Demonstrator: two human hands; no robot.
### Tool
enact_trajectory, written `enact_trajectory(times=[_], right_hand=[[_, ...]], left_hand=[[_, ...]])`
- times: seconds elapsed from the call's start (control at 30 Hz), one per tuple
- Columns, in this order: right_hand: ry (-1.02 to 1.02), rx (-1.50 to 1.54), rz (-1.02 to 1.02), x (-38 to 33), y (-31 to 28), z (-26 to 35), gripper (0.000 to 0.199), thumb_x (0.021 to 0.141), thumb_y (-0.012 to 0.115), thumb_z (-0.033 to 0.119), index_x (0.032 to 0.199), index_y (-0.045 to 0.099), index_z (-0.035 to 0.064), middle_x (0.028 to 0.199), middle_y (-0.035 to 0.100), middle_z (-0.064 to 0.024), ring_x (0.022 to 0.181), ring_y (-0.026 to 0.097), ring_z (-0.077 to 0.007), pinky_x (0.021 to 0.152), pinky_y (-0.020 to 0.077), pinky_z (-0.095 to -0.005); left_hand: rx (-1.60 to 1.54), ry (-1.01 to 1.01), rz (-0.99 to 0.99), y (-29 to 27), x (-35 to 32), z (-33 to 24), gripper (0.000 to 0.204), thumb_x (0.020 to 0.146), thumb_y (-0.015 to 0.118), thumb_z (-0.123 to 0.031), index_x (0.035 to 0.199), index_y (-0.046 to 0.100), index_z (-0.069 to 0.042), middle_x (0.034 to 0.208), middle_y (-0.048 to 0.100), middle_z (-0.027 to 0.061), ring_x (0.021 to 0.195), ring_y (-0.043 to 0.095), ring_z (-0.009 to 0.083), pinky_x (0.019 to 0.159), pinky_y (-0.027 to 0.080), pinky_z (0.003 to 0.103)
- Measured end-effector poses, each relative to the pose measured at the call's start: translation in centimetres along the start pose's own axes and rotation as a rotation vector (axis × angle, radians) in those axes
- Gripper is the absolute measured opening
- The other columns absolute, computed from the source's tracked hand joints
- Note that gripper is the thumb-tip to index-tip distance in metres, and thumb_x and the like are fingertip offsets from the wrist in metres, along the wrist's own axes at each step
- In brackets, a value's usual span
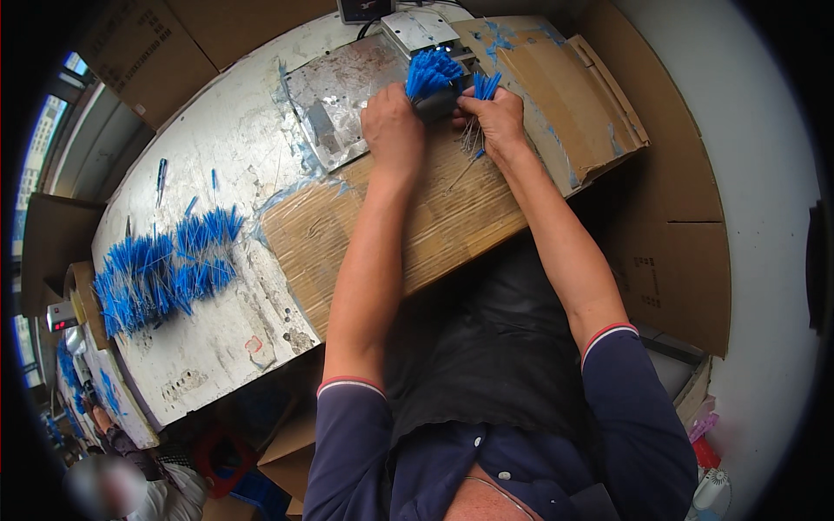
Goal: The person is bundling blue plastic bristles into black cylindrical bases using a small manual assembly machine.
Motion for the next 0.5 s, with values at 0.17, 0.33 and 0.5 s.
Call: enact_trajectory(times=[0.17,0.33,0.5], right_hand=[[-0.003,-0.053,0.005,-0.5,0.3,0.6,0.017,0.081,0.072,-0.007,0.090,0.060,-0.0007,0.078,0.067,-0.0103,0.061,0.068,-0.0189,0.051,0.0591,-0.0305],[0.038,-0.153,-0.046,-0.2,0.7,0.8,0.021,0.078,0.072,-0.008,0.089,0.056,0.0003,0.074,0.065,-0.0116,0.056,0.067,-0.0189,0.046,0.0568,-0.0303],[0.030,-0.242,-0.090,1.2,1.6,1.0,0.022,0.076,0.072,-0.009,0.088,0.055,0.0001,0.072,0.065,-0.0119,0.054,0.066,-0.0199,0.044,0.0565,-0.0317]], left_hand=[[0.056,-0.031,0.010,0.0,0.0,0.2,0.014,0.083,0.058,-0.004,0.096,0.064,-0.007,0.091,0.067,0.0122,0.089,0.064,0.0331,0.078,0.048,0.045],[-0.036,-0.189,-0.100,-1.2,-0.1,1.6,0.009,0.086,0.058,-0.003,0.094,0.061,-0.006,0.090,0.065,0.0147,0.088,0.063,0.0370,0.078,0.049,0.049],[-0.177,-0.203,-0.142,-1.7,0.0,1.6,0.010,0.087,0.058,-0.002,0.095,0.061,-0.006,0.090,0.065,0.0156,0.090,0.063,0.0380,0.079,0.049,0.049]])
Point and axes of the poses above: each hand's wrist, its own x-axis towards the middle knuckle, its own y-axis out of the palm, z = x × y, the point moved 7 cm from there along x, towards the middle knuckle
